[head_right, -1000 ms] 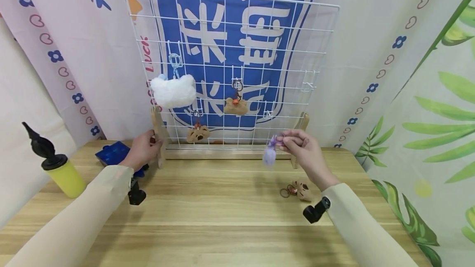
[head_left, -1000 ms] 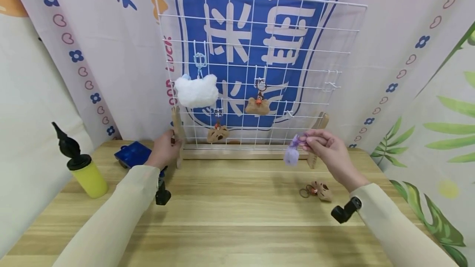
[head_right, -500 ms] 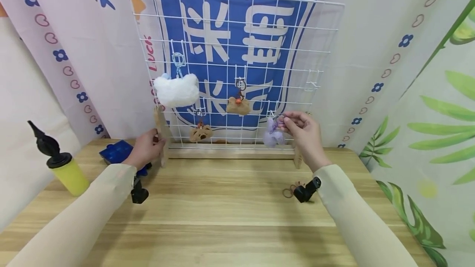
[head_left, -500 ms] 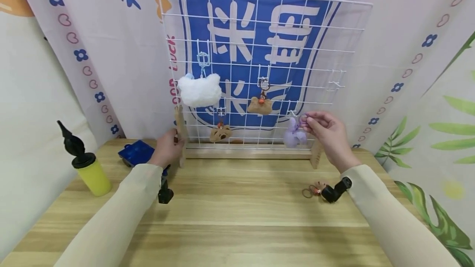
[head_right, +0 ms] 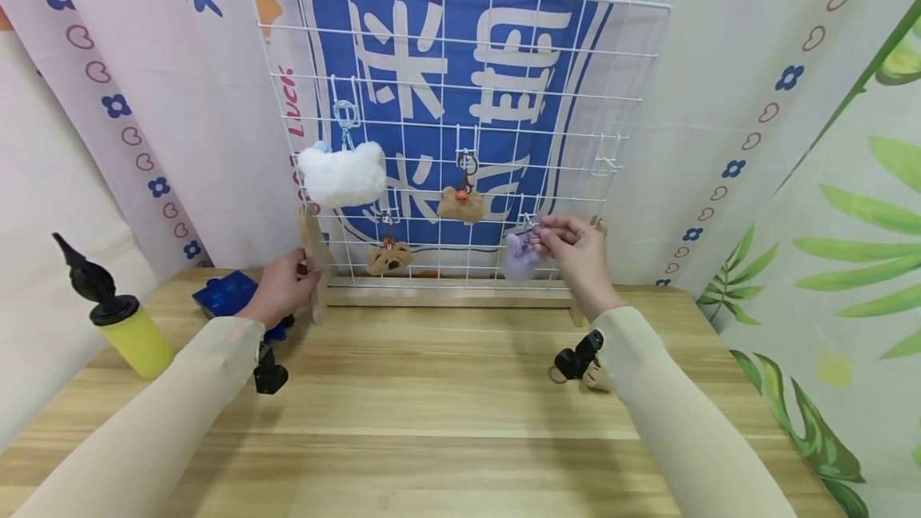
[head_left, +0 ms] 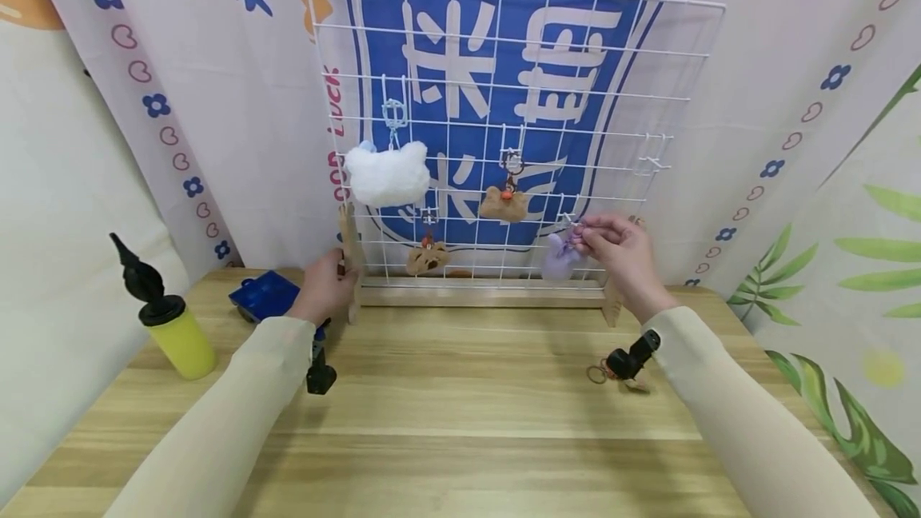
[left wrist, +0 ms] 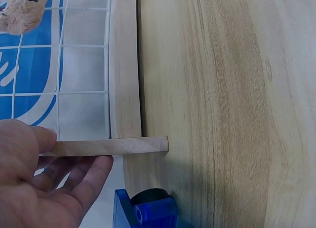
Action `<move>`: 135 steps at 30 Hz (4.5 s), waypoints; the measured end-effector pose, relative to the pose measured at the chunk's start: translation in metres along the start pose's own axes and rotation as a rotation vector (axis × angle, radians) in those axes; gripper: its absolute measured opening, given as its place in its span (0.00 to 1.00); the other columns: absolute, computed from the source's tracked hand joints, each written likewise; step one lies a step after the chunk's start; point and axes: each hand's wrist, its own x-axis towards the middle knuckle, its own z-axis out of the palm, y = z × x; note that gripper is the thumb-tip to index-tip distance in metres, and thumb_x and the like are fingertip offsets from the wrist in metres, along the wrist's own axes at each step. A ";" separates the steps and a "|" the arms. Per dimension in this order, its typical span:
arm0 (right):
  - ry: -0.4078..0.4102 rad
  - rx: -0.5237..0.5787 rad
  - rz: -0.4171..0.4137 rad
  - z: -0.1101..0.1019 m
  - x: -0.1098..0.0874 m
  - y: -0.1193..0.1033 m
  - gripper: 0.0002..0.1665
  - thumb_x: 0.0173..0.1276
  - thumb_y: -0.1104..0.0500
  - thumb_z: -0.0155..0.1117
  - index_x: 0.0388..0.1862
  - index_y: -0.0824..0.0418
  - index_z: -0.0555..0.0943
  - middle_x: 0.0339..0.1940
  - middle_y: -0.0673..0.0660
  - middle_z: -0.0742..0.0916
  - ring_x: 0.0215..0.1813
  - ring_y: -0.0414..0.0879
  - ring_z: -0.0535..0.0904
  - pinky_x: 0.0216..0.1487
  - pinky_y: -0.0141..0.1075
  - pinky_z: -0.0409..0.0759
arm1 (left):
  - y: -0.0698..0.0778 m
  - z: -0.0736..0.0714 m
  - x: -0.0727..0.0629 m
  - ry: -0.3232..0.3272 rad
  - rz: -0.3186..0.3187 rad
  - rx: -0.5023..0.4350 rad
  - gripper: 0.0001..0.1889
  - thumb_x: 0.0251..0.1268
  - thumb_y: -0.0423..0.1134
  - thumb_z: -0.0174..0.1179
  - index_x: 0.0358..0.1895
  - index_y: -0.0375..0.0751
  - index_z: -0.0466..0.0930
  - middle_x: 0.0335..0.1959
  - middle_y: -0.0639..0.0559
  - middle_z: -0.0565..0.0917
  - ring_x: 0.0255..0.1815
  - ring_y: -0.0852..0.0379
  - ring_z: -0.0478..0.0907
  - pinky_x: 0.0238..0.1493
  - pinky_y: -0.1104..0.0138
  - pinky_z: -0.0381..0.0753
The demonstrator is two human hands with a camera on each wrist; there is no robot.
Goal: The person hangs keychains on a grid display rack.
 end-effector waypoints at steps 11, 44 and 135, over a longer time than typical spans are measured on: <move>0.020 0.028 0.029 0.002 0.003 0.007 0.13 0.77 0.73 0.56 0.58 0.73 0.75 0.34 0.42 0.90 0.39 0.32 0.87 0.48 0.22 0.86 | 0.000 0.000 0.001 0.004 0.004 -0.006 0.27 0.84 0.37 0.44 0.75 0.19 0.58 0.66 0.19 0.74 0.64 0.26 0.79 0.60 0.40 0.84; -0.138 -0.324 0.092 -0.037 -0.038 0.061 0.18 0.79 0.69 0.55 0.62 0.80 0.74 0.44 0.56 0.89 0.42 0.32 0.86 0.51 0.28 0.88 | -0.004 0.001 0.003 0.007 0.011 0.002 0.27 0.84 0.37 0.44 0.75 0.19 0.59 0.66 0.18 0.74 0.64 0.26 0.79 0.61 0.41 0.84; -0.456 -0.698 -0.069 -0.077 -0.071 0.089 0.07 0.78 0.68 0.59 0.48 0.70 0.82 0.35 0.59 0.91 0.32 0.38 0.85 0.33 0.31 0.87 | 0.002 0.001 -0.001 0.006 0.004 0.011 0.26 0.84 0.38 0.44 0.73 0.19 0.60 0.65 0.18 0.74 0.62 0.26 0.79 0.57 0.43 0.87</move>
